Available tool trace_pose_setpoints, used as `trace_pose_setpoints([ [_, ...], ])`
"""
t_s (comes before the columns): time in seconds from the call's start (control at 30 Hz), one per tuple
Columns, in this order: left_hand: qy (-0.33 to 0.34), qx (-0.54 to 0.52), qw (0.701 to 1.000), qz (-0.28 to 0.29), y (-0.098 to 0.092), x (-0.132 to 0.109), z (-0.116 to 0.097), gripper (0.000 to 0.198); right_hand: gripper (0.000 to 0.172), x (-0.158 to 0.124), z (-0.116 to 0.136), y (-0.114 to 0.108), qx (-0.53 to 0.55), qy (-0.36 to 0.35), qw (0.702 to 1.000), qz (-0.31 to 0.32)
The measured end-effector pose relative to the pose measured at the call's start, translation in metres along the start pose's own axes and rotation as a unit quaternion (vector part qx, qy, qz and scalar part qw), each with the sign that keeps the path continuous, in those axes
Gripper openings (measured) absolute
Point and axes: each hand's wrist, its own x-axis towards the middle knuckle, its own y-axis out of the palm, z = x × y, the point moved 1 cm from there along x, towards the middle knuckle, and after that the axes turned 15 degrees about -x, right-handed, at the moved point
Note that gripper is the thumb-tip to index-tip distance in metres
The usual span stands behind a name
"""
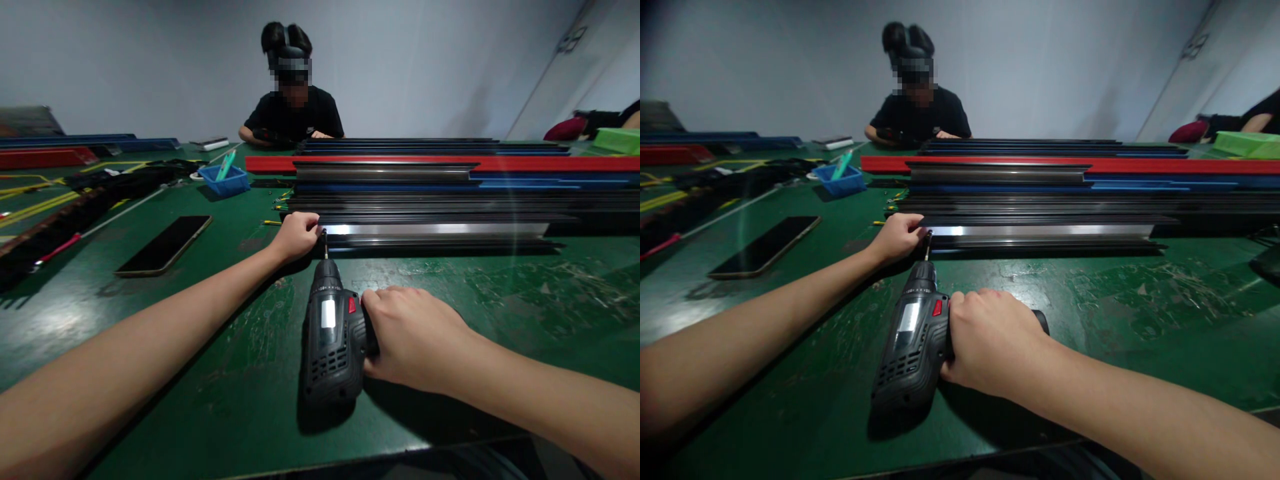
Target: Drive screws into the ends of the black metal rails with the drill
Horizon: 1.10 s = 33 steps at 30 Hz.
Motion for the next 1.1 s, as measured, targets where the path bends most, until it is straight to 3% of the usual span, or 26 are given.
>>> trace_pose_setpoints([
  [0.9, 0.003, -0.012, 1.0, 0.026, -0.002, 0.0, 0.006, 0.025, 0.034, -0.001, 0.0, 0.001, 0.025, -0.008, 1.0, -0.005],
  [1.0, -0.002, -0.016, 1.0, 0.018, -0.002, 0.0, 0.005, 0.026, 0.043, -0.004, -0.003, -0.001, 0.055, -0.021, 0.998, -0.002],
  [1.1, -0.013, -0.009, 1.0, 0.0, 0.0, -0.002, 0.003, 0.024, 0.07, -0.006, -0.01, -0.01, 0.117, -0.068, 0.991, -0.004],
])
